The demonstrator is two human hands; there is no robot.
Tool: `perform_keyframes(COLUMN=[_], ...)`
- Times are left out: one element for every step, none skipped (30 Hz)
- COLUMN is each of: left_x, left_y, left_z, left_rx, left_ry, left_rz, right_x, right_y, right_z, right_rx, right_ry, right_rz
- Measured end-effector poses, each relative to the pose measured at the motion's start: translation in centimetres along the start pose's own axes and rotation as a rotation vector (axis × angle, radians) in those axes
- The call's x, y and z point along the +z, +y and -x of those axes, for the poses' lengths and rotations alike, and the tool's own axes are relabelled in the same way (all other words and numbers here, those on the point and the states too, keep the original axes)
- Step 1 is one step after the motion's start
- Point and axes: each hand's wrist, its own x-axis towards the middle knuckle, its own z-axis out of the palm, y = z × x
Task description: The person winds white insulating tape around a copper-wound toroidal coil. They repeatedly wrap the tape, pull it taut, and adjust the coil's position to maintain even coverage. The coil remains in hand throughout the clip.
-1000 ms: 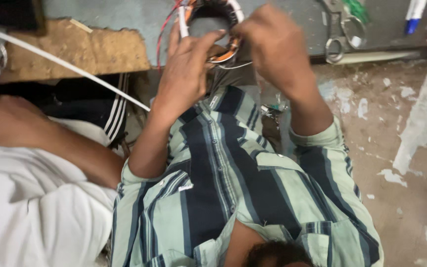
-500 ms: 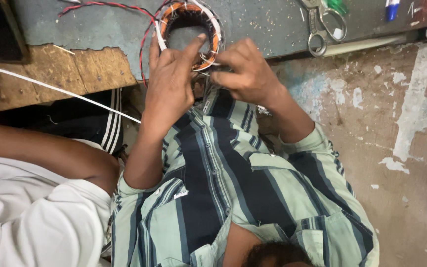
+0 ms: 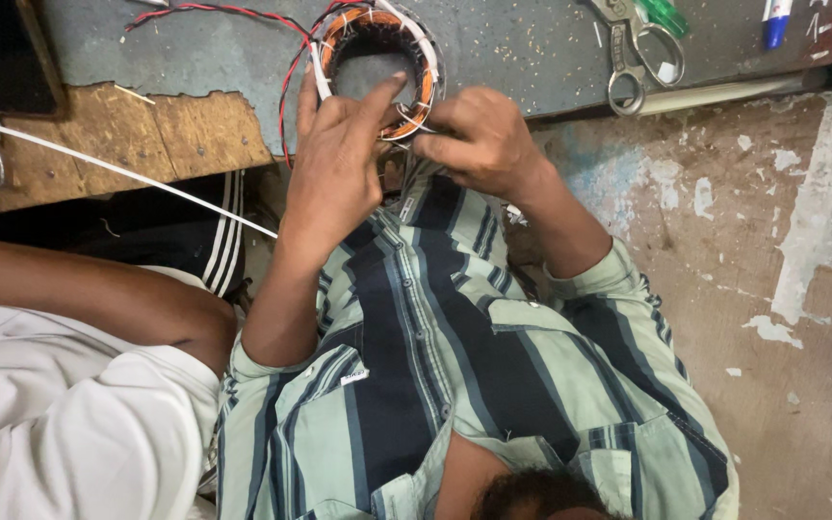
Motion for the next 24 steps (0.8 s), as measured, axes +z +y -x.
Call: perform_keyframes(left_x=[0.0, 0.0, -0.1, -0.1, -0.2, -0.1, 0.0, 0.1, 0.1, 0.1, 0.1, 0.2, 0.1, 0.1, 0.2, 0.2, 0.3, 0.3, 0.4, 0.4, 0.4, 0.4, 0.3, 0.2], left_y=[0.0, 0.1, 0.1, 0.0, 0.0, -0.1, -0.2, -0.3, -0.5, -0.6, -0.7, -0.7, -0.7, -0.8, -0.8, -0.8, -0.8, -0.9, -0.9, -0.9, -0.9, -0.8, -0.8, -0.8], left_z=[0.0, 0.0, -0.1, -0.2, -0.2, -0.2, 0.0, 0.2, 0.1, 0.0, -0.1, -0.2, -0.2, -0.2, 0.0, 0.2, 0.2, 0.1, 0.1, 0.1, 0.1, 0.1, 0.1, 0.1], left_rx=[-0.001, -0.001, -0.002, -0.003, -0.008, -0.013, -0.012, -0.011, -0.001, 0.022, 0.042, 0.062, 0.058, 0.053, 0.041, 0.042, 0.047, 0.052, 0.051, 0.05, 0.054, 0.047, 0.045, 0.042], left_ry=[0.003, 0.006, 0.011, 0.016, 0.021, 0.027, 0.042, 0.057, 0.078, 0.088, 0.098, 0.109, 0.114, 0.119, 0.121, 0.12, 0.121, 0.123, 0.12, 0.117, 0.111, 0.109, 0.108, 0.107], left_rz=[0.003, 0.007, 0.008, 0.024, 0.041, 0.058, 0.072, 0.087, 0.098, 0.088, 0.079, 0.069, 0.08, 0.091, 0.102, 0.095, 0.088, 0.081, 0.078, 0.075, 0.075, 0.078, 0.082, 0.087], right_x=[-0.5, -1.3, -2.2, -3.3, -4.6, -5.6, -6.1, -6.1, -5.6, -4.8, -3.9, -3.0, -1.5, -0.1, 0.8, 1.6, 2.0, 2.2, 2.1, 1.9, 1.7, 1.5, 1.4, 1.4], right_y=[-0.5, -1.3, -2.0, -2.6, -3.3, -3.7, -4.1, -4.2, -3.7, -3.1, -2.7, -2.3, -1.9, -1.8, -1.5, -1.7, -1.8, -1.9, -2.3, -2.7, -3.2, -3.6, -4.0, -4.3], right_z=[-0.4, -0.7, -1.0, -1.0, -0.6, 0.0, 0.9, 1.8, 2.5, 3.2, 3.9, 4.6, 4.8, 4.9, 4.9, 4.9, 4.7, 4.3, 4.0, 3.7, 3.2, 2.7, 2.1, 1.5], right_rx=[-0.035, -0.07, -0.108, -0.225, -0.342, -0.457, -0.559, -0.533, -0.514, -0.494, -0.068, 0.335, 0.544, 0.733, 0.809, 0.884, 0.957, 0.922, 0.891, 0.858, 0.823, 0.787, 0.751, 0.745], right_ry=[0.023, 0.047, 0.072, -0.039, -0.155, -0.274, -0.391, -0.362, -0.334, -0.306, -0.118, 0.051, 0.142, 0.233, 0.312, 0.39, 0.47, 0.436, 0.406, 0.375, 0.357, 0.339, 0.323, 0.318], right_rz=[-0.037, -0.074, -0.112, -0.418, -0.726, -1.034, -1.345, -1.423, -1.49, -1.556, -1.282, -0.972, -0.66, -0.337, -0.404, -0.472, -0.536, -0.461, -0.377, -0.294, -0.278, -0.262, -0.242, -0.201])
